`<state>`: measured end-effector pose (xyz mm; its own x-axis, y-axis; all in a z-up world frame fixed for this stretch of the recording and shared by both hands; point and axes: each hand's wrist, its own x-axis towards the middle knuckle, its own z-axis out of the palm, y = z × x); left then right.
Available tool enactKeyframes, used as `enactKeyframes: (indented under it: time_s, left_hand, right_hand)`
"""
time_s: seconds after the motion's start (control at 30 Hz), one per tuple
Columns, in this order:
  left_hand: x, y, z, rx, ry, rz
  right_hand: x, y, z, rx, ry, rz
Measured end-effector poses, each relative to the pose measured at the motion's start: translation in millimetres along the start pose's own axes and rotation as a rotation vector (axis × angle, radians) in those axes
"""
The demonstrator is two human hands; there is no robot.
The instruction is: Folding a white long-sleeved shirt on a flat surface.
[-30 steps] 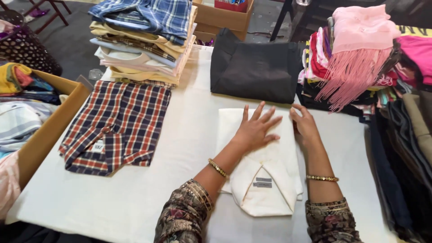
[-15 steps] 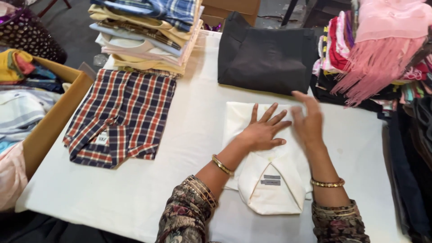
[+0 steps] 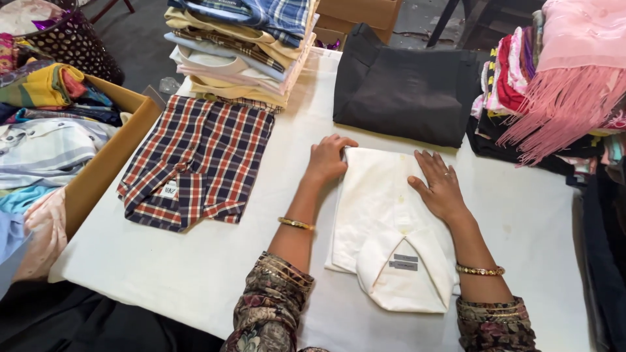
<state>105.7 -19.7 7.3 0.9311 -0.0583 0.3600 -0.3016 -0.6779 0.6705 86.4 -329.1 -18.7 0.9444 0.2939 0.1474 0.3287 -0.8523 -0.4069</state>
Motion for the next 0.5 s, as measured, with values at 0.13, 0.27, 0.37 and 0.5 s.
enactKeyframes:
  time_s: [0.13,0.27,0.37,0.5]
  left_hand:
    - [-1,8,17,0.095,0.289,-0.002]
    - [-2,16,16,-0.013,0.206,-0.246]
    - [-3,16,17,-0.119,0.173,-0.322]
    - [-4,15,20,-0.172,0.275,-0.209]
  right_hand:
    - [-1,-5,-3,0.026,0.000,0.015]
    - [0,-2,-1,0.013,0.005,0.008]
    - [-1,-4,-2,0.017,0.014,0.006]
    - [-1,-2,-1,0.009,0.022,0.000]
